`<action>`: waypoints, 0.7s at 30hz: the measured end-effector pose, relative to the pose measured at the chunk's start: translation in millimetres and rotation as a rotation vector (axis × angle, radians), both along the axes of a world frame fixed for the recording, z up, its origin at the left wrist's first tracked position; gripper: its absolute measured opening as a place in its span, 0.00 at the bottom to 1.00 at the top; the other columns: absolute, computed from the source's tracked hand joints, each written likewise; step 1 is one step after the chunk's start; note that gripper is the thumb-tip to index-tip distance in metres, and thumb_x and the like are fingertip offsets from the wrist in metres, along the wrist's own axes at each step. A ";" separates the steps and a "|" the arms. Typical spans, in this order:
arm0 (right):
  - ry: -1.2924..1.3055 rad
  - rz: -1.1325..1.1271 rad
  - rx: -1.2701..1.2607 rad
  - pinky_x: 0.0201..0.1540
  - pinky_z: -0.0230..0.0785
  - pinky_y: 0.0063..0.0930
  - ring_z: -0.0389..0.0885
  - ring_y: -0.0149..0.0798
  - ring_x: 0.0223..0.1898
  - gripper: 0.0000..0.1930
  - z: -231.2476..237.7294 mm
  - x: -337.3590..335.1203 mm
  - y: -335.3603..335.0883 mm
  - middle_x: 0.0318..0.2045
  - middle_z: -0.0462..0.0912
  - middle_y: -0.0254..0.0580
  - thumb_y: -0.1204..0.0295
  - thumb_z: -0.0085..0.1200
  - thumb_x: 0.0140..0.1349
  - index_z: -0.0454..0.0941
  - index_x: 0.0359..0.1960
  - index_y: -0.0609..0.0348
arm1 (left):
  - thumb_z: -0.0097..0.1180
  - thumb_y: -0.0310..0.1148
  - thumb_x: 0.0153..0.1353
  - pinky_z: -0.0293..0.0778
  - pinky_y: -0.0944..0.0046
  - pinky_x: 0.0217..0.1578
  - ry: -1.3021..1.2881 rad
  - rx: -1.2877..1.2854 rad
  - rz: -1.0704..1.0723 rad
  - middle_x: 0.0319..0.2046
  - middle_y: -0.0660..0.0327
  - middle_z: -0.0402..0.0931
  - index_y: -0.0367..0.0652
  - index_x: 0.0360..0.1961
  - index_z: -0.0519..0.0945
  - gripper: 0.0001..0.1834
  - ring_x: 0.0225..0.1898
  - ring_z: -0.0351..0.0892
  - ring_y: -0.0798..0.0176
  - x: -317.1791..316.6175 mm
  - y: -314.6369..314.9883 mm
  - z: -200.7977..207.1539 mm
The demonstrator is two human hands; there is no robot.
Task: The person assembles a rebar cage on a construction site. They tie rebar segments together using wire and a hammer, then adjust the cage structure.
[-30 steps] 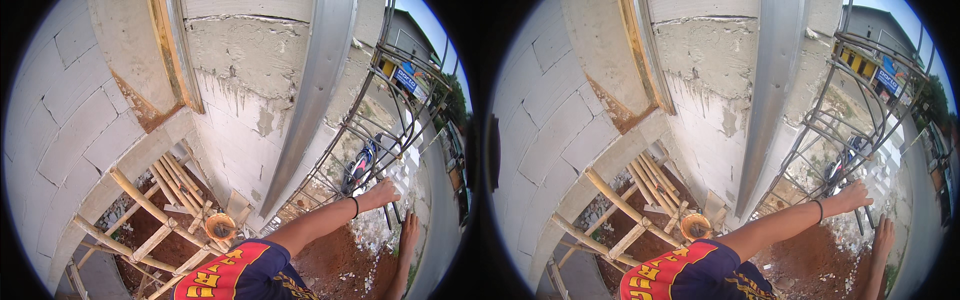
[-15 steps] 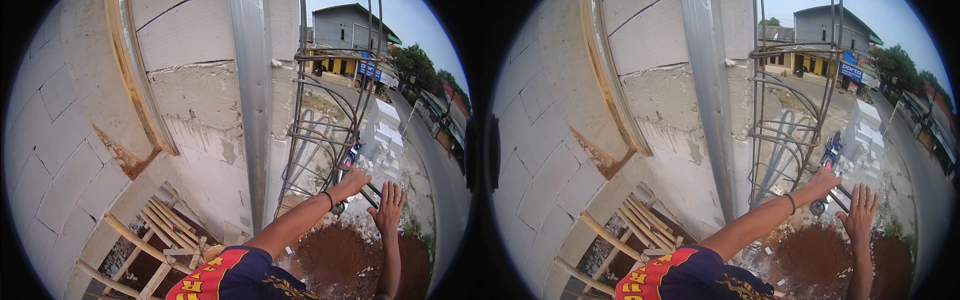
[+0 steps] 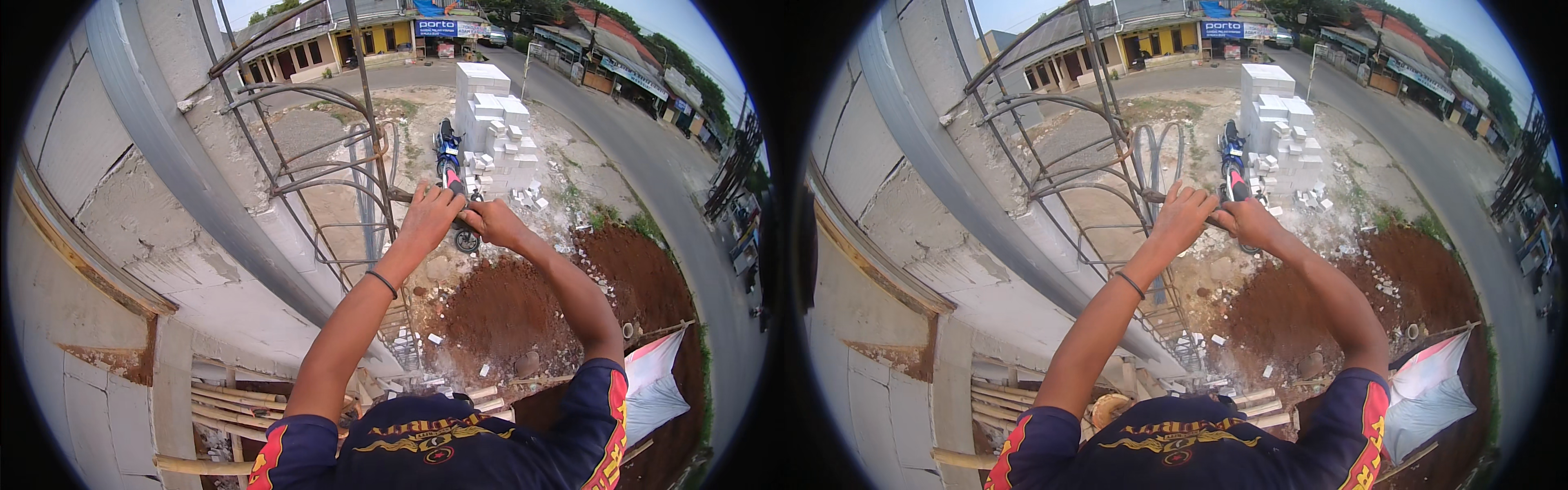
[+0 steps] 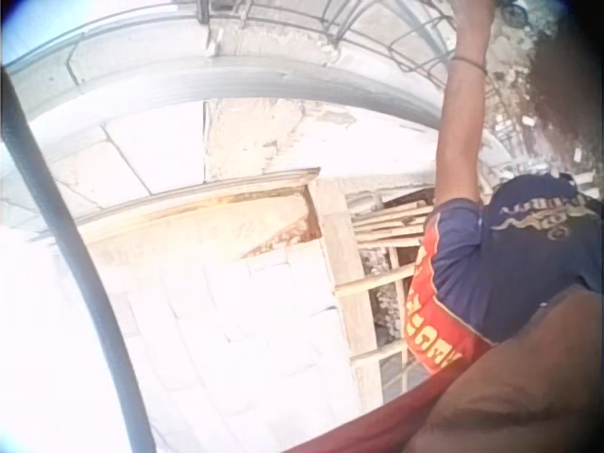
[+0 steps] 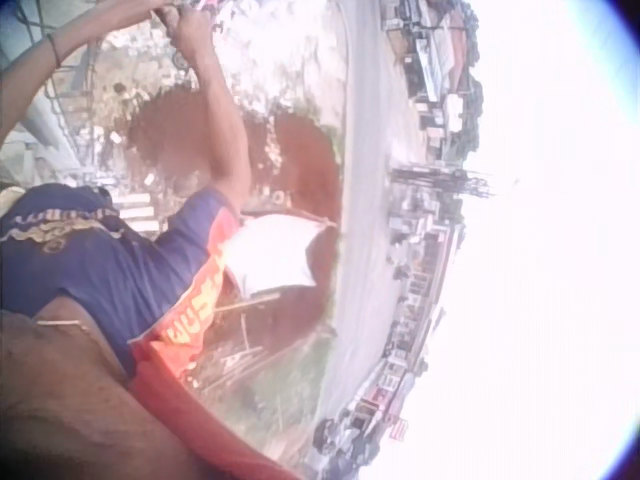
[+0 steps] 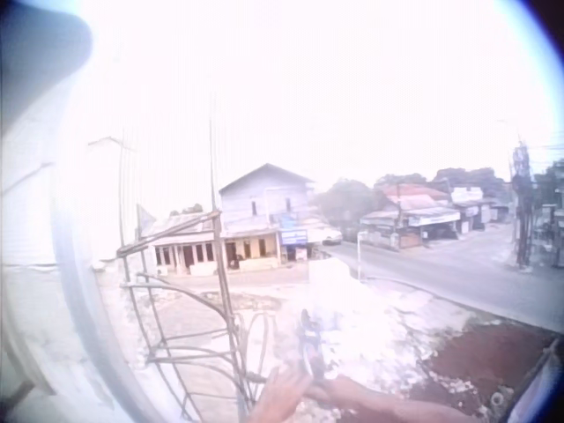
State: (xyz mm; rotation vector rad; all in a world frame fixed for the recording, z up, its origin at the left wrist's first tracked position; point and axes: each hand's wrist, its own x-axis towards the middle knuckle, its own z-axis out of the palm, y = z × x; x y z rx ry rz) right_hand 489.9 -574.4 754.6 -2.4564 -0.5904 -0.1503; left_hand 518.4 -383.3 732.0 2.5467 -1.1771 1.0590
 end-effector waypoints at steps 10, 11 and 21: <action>0.371 -0.003 0.589 0.23 0.71 0.32 0.79 0.35 0.16 0.21 -64.9 -16.8 24.6 0.17 0.80 0.44 0.57 0.47 0.69 0.76 0.35 0.68 | 0.55 0.28 0.53 0.62 0.52 0.60 -0.191 0.161 -0.002 0.37 0.64 0.70 0.50 0.42 0.73 0.14 0.48 0.72 0.59 -10.2 20.3 -23.8; 0.493 -0.023 0.626 0.23 0.71 0.33 0.79 0.35 0.16 0.21 -57.8 -17.3 21.3 0.17 0.79 0.44 0.57 0.49 0.68 0.75 0.36 0.68 | 0.55 0.28 0.53 0.63 0.52 0.58 -0.177 0.172 0.014 0.36 0.64 0.70 0.50 0.41 0.73 0.13 0.47 0.72 0.59 -9.9 18.2 -21.7; -0.810 -0.270 -0.576 0.41 0.67 0.40 0.74 0.45 0.38 0.11 -4.9 -26.5 18.2 0.38 0.72 0.43 0.69 0.54 0.56 0.71 0.38 0.57 | 0.58 0.27 0.55 0.66 0.50 0.47 0.282 0.109 0.058 0.39 0.55 0.75 0.42 0.41 0.71 0.13 0.43 0.75 0.51 12.9 -5.6 24.3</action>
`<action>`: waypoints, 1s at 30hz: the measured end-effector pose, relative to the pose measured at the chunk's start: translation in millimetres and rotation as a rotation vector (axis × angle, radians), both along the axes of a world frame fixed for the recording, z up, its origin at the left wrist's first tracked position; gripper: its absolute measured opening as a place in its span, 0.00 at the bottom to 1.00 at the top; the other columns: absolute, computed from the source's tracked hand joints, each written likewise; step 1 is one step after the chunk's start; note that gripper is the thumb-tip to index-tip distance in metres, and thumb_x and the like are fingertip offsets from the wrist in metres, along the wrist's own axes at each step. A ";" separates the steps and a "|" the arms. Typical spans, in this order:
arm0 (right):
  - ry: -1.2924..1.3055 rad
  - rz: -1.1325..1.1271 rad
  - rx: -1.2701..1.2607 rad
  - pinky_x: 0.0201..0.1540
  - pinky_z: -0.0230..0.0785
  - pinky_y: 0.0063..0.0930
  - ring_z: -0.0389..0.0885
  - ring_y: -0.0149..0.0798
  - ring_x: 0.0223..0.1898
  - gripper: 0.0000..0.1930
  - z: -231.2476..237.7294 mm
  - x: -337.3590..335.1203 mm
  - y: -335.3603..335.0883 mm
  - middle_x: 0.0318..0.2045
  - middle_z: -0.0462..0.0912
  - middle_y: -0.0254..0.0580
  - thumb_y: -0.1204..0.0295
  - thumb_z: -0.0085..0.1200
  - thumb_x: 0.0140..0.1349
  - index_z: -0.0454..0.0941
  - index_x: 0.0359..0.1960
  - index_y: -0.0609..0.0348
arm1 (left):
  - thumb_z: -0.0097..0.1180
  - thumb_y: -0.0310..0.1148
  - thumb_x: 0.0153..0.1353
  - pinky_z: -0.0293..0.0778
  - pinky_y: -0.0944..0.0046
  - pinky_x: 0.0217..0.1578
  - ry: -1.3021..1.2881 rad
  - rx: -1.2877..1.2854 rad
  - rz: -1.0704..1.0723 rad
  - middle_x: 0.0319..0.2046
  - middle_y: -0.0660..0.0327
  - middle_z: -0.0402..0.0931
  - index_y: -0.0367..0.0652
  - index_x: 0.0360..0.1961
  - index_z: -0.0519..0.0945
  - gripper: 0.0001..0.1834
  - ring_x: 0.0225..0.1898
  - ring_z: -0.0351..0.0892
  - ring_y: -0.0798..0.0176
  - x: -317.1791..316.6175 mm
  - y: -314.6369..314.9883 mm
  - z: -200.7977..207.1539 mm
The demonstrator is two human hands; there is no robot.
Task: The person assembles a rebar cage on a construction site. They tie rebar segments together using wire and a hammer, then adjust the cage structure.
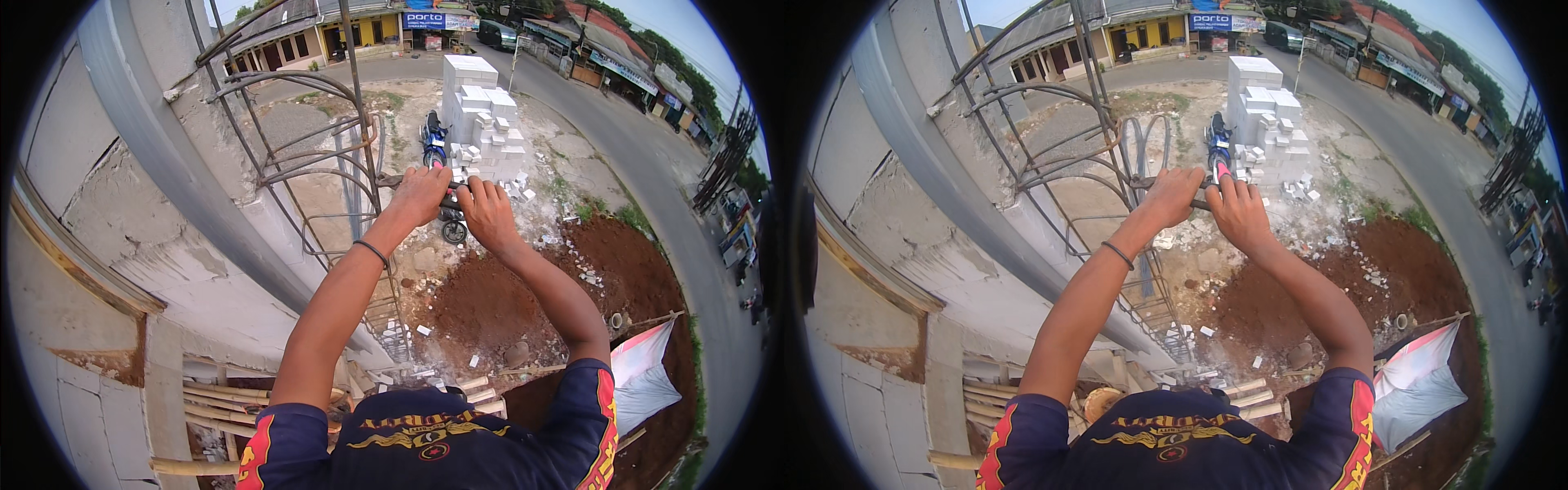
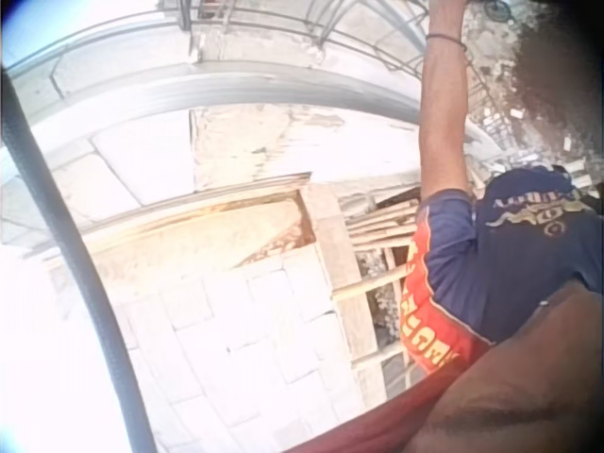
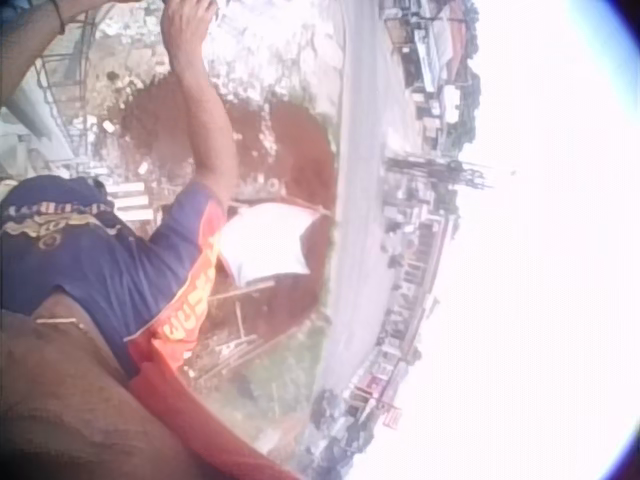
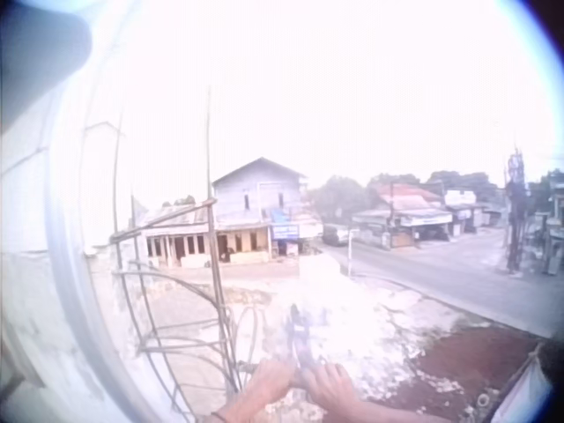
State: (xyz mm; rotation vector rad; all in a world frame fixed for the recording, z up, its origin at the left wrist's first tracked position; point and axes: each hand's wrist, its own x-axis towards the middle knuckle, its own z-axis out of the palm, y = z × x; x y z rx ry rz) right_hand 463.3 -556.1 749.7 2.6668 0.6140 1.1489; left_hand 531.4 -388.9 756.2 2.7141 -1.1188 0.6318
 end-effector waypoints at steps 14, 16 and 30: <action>-0.059 -0.142 -0.111 0.57 0.62 0.53 0.71 0.46 0.45 0.10 22.5 0.7 16.4 0.41 0.72 0.46 0.70 0.49 0.58 0.73 0.39 0.61 | 0.61 0.27 0.51 0.62 0.51 0.51 -0.263 -0.263 0.059 0.38 0.60 0.72 0.46 0.46 0.73 0.19 0.45 0.73 0.55 -3.8 3.8 -7.2; -0.033 -0.085 -0.102 0.50 0.65 0.48 0.73 0.45 0.42 0.10 25.6 4.7 11.4 0.39 0.73 0.45 0.71 0.49 0.58 0.73 0.40 0.62 | 0.60 0.28 0.52 0.63 0.52 0.48 -0.246 -0.206 0.075 0.37 0.60 0.73 0.47 0.44 0.73 0.17 0.44 0.73 0.55 0.3 2.6 -7.3; -0.081 -0.016 0.011 0.36 0.63 0.38 0.74 0.44 0.34 0.13 -9.6 27.0 -4.1 0.33 0.74 0.41 0.76 0.49 0.55 0.72 0.43 0.60 | 0.55 0.22 0.51 0.65 0.52 0.47 -0.241 -0.214 0.024 0.37 0.59 0.73 0.45 0.44 0.73 0.17 0.44 0.73 0.54 5.0 -0.6 -19.0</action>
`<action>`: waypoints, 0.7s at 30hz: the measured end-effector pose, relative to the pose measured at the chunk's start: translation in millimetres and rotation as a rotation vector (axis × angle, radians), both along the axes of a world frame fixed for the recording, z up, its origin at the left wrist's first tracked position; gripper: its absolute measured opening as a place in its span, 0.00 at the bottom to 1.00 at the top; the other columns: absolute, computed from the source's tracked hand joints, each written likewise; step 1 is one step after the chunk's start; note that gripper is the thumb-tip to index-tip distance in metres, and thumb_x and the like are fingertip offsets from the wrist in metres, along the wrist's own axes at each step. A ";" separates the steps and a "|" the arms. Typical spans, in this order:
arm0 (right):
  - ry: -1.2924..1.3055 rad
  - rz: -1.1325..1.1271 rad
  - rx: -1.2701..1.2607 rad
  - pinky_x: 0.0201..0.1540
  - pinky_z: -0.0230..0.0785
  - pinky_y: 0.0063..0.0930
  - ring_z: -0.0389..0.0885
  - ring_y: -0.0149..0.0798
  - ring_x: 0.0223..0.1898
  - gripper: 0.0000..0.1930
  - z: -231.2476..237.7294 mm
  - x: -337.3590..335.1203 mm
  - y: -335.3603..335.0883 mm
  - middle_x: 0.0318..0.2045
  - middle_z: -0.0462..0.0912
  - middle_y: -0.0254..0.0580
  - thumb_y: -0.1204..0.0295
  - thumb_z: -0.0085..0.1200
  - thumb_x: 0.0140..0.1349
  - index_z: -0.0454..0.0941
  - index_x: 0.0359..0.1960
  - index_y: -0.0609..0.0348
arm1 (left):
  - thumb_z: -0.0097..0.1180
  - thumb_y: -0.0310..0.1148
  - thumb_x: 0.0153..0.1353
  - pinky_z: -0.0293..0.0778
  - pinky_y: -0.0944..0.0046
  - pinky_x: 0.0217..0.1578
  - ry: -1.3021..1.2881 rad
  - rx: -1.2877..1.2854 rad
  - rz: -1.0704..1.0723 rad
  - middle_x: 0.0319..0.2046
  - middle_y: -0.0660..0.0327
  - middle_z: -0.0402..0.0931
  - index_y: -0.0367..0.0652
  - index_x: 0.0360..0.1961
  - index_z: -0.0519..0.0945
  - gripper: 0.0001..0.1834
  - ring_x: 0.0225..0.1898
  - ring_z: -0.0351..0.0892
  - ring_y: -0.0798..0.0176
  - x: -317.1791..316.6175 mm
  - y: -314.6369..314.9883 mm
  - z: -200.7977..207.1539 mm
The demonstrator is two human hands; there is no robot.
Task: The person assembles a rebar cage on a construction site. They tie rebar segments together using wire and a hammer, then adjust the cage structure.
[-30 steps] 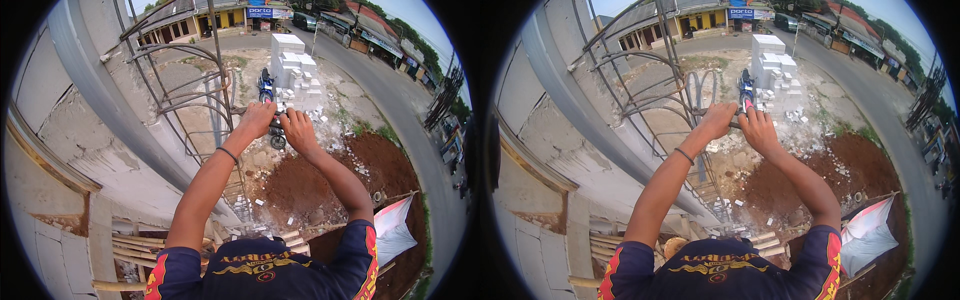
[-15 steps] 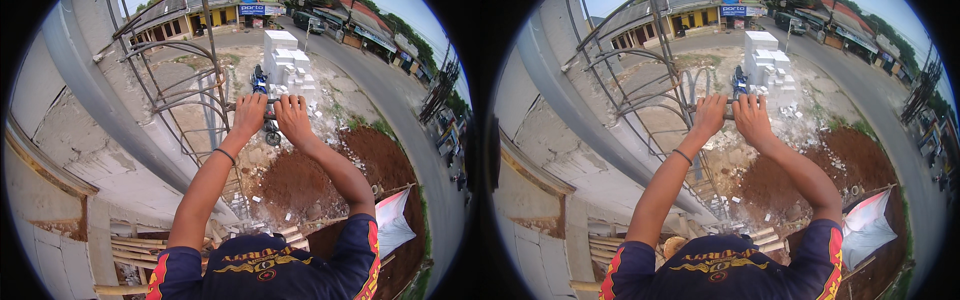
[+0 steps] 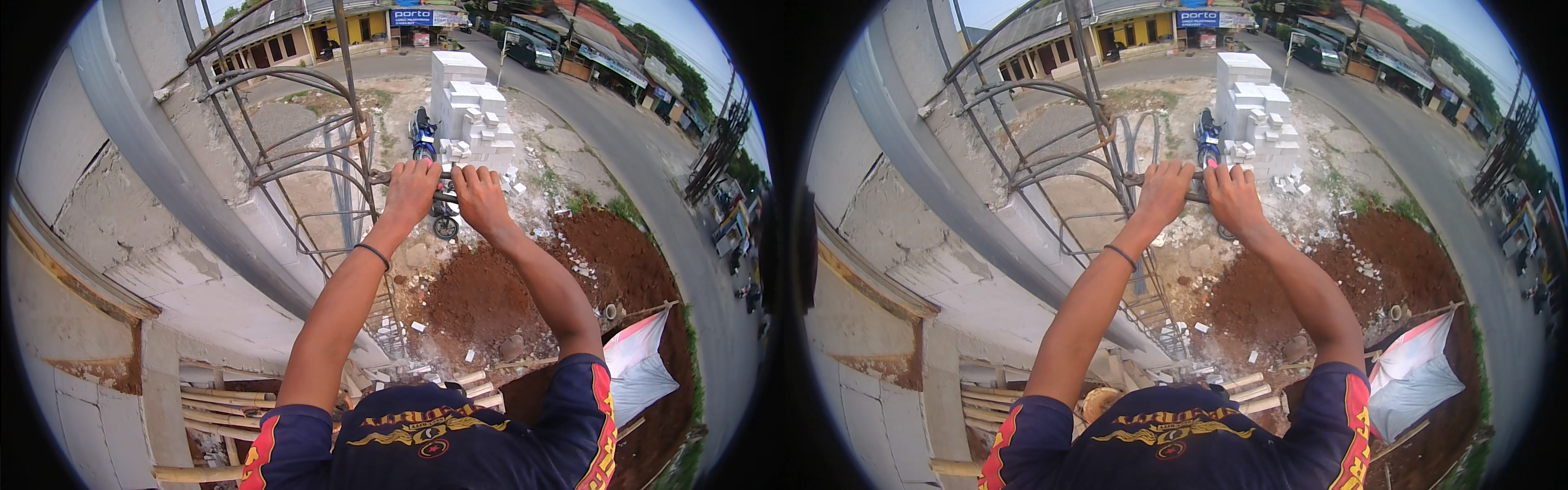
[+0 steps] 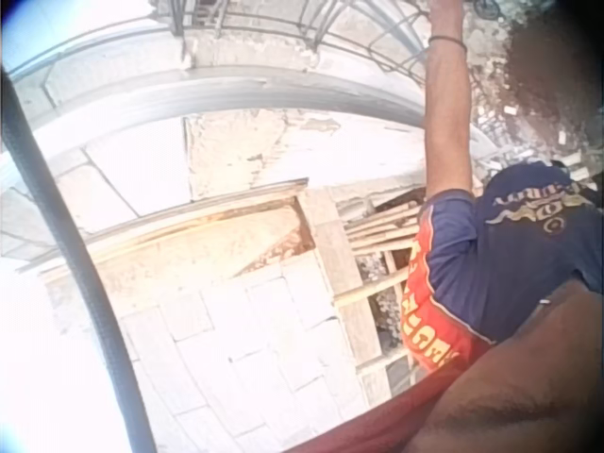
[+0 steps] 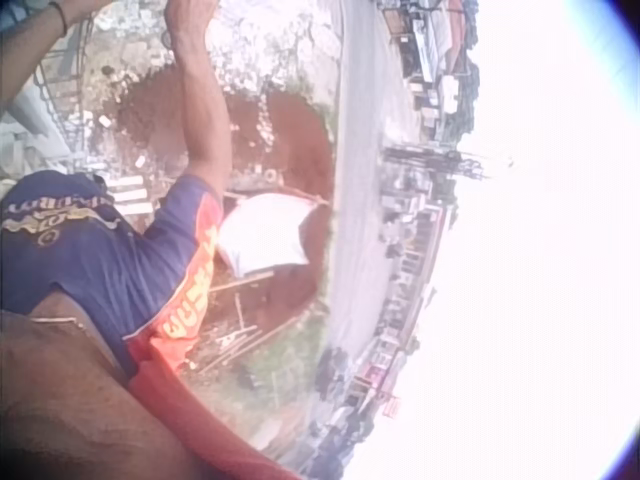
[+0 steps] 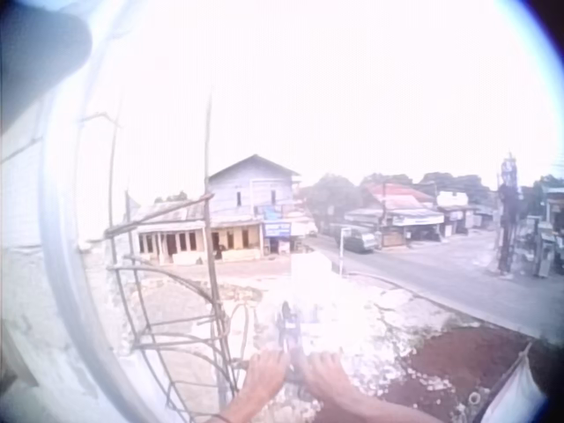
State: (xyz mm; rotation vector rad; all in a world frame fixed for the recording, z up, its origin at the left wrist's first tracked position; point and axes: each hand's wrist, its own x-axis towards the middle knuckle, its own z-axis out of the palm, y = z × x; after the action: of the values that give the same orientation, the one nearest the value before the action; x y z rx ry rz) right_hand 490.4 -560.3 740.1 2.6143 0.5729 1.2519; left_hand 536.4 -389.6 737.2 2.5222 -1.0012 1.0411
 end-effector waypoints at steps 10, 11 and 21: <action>0.643 0.151 0.019 0.42 0.74 0.47 0.81 0.59 0.36 0.10 59.8 37.7 -18.2 0.31 0.82 0.55 0.72 0.59 0.52 0.79 0.35 0.62 | 0.60 0.31 0.54 0.53 0.42 0.65 -0.223 -0.013 0.105 0.53 0.58 0.68 0.46 0.60 0.66 0.31 0.58 0.68 0.55 -22.0 -6.5 -13.3; 0.698 0.144 -0.009 0.42 0.74 0.47 0.81 0.59 0.35 0.09 64.0 40.2 -19.0 0.30 0.82 0.56 0.71 0.59 0.53 0.80 0.34 0.62 | 0.57 0.30 0.56 0.54 0.42 0.64 -0.212 -0.034 0.106 0.53 0.58 0.68 0.46 0.60 0.66 0.29 0.57 0.68 0.55 -21.4 -7.4 -14.6; 0.708 0.235 0.148 0.37 0.77 0.44 0.83 0.54 0.29 0.15 40.1 19.1 -17.9 0.25 0.82 0.55 0.62 0.60 0.54 0.82 0.31 0.64 | 0.56 0.30 0.57 0.54 0.43 0.64 -0.213 0.048 0.074 0.50 0.60 0.68 0.50 0.60 0.67 0.28 0.57 0.68 0.56 -20.6 -1.2 -25.6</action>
State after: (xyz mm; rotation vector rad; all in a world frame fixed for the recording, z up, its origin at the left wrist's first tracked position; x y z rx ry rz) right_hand 509.4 -578.2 780.2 3.1676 0.9427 0.3738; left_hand 515.9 -390.8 711.6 2.5446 -1.0042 1.3464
